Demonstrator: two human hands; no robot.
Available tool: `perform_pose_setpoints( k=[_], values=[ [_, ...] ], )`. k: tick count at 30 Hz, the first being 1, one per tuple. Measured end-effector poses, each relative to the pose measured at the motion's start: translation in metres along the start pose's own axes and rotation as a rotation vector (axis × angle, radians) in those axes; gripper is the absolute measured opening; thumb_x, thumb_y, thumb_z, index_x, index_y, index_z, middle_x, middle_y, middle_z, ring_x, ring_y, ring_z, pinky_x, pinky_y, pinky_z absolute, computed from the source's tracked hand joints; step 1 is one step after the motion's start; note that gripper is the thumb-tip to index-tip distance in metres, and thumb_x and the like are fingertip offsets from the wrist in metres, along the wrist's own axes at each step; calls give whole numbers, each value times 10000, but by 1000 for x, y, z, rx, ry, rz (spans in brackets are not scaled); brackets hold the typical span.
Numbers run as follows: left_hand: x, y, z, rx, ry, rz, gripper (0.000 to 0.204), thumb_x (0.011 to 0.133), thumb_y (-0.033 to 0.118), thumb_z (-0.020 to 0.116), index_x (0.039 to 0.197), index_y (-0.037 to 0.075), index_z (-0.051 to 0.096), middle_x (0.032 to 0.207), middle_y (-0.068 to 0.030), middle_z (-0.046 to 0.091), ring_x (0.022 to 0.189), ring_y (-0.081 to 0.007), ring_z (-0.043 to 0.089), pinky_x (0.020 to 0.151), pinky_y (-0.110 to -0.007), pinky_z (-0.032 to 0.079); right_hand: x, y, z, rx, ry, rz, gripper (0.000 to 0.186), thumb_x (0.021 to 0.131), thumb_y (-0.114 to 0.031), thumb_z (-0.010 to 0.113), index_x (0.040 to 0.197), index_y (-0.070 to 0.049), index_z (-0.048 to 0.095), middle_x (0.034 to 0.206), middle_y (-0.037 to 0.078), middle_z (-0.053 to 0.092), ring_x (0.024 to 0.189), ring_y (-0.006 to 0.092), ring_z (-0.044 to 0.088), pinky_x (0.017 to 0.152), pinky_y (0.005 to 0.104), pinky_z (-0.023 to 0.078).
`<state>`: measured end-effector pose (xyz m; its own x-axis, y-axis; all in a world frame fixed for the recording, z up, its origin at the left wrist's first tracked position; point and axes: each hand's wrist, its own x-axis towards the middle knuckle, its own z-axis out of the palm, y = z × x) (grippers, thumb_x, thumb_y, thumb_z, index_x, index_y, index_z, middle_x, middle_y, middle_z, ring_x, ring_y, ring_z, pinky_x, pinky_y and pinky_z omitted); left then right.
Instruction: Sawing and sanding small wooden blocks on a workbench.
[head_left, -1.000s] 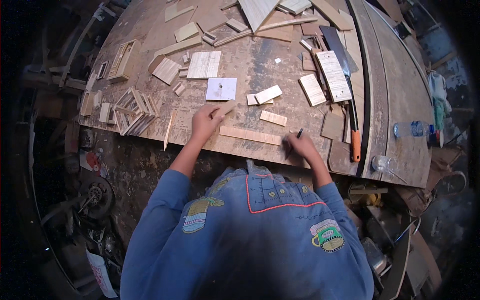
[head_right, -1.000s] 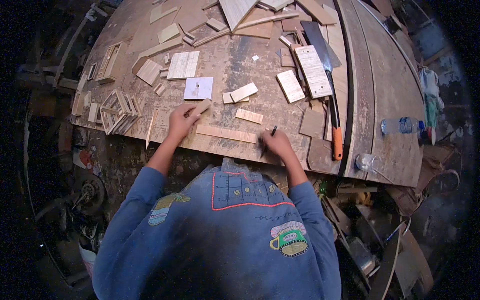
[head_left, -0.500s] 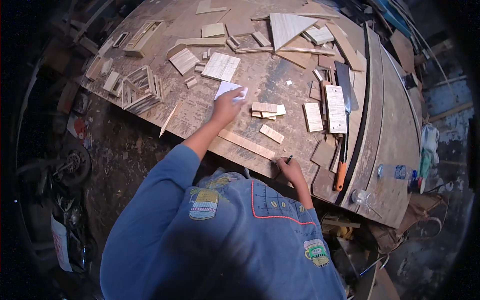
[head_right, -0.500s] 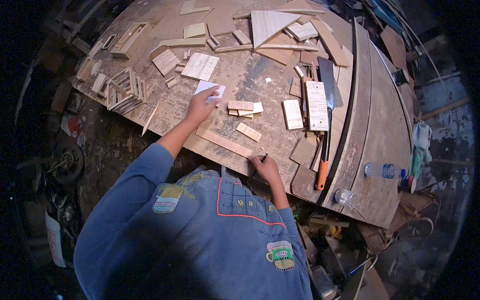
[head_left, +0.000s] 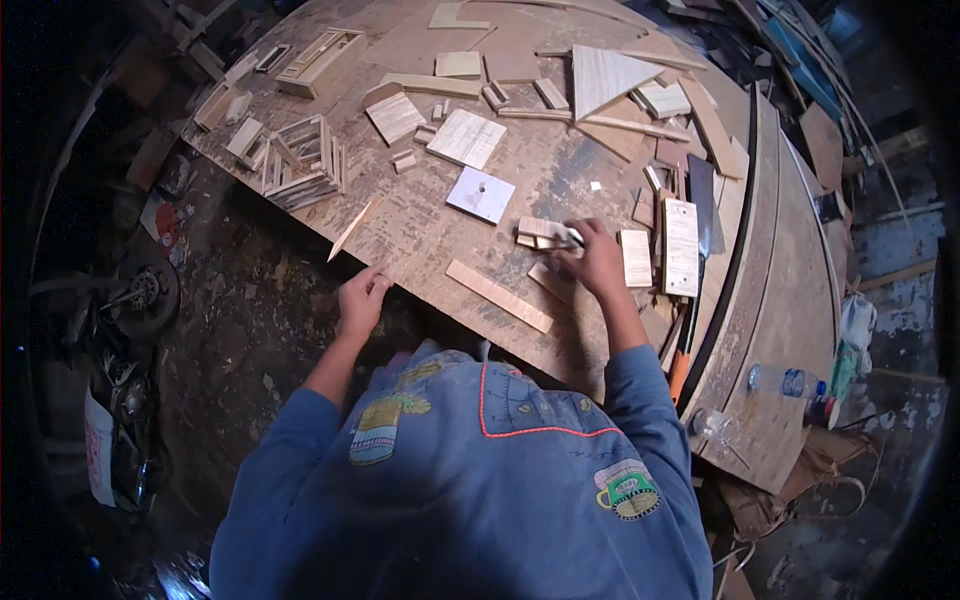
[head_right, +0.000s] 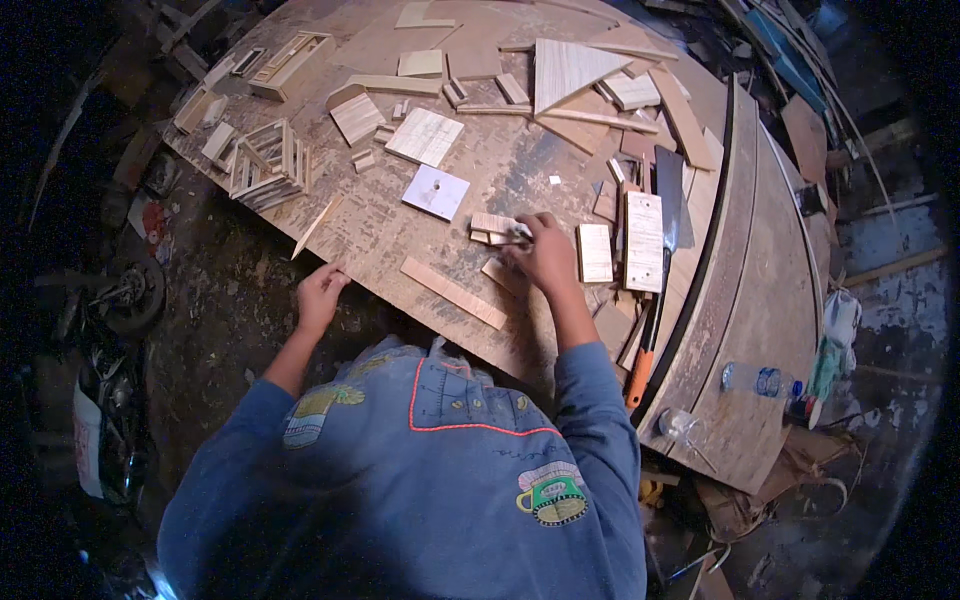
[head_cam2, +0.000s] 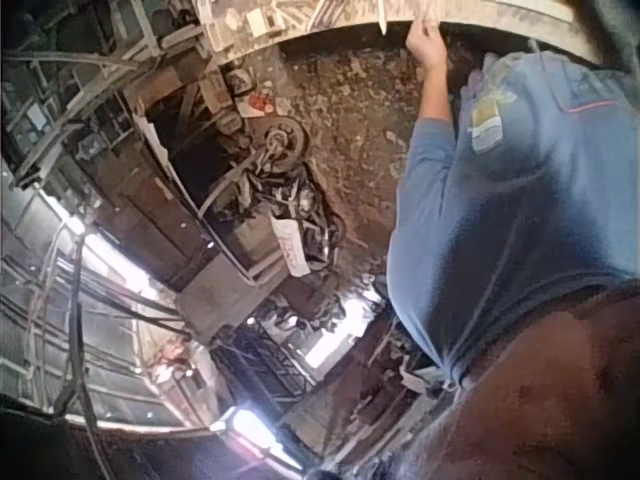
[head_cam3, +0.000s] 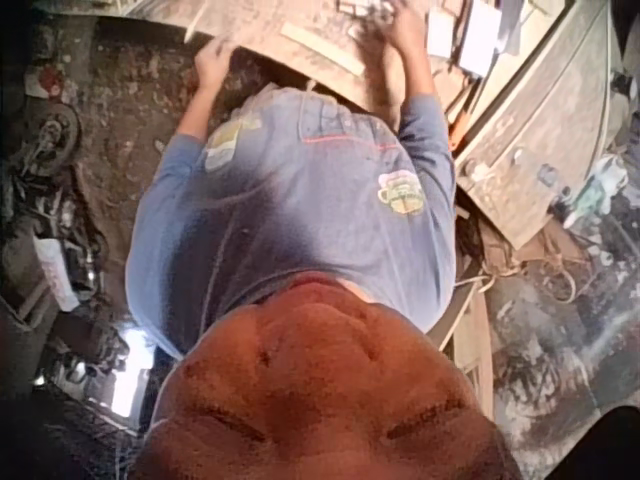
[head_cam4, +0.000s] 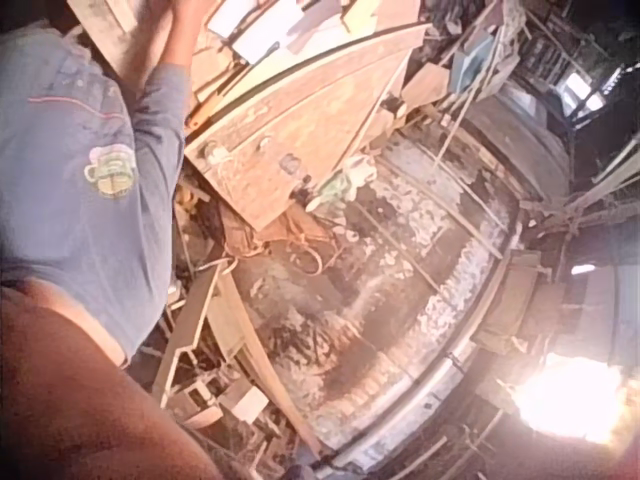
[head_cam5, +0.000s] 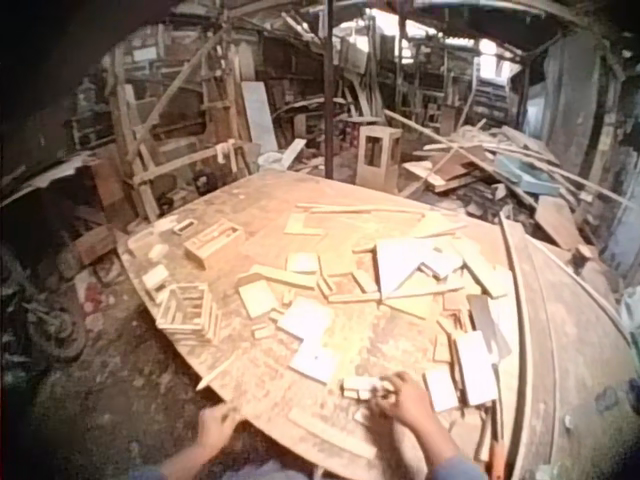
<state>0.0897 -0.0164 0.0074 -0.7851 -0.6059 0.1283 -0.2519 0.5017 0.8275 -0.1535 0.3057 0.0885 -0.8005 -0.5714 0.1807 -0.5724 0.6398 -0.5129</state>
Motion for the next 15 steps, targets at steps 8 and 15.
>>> perform_pose_setpoints(
  k=[8,15],
  values=[
    [-22,-5,-16,-141,-55,-92,242,814,33,665,1052,-2,693,701,-26,660,628,-49,567,598,-236,484,44,17,27,-333,-414,30,651,613,-343,815,1189,-107,629,1088,149,617,972,341,633,809,437,523],
    [24,-12,-18,-124,-205,-20,245,847,48,648,1076,-37,670,835,-64,699,743,-88,636,696,-242,514,38,49,30,107,-338,347,386,665,-347,786,925,-68,727,797,147,704,723,313,671,682,395,515]
  ],
)
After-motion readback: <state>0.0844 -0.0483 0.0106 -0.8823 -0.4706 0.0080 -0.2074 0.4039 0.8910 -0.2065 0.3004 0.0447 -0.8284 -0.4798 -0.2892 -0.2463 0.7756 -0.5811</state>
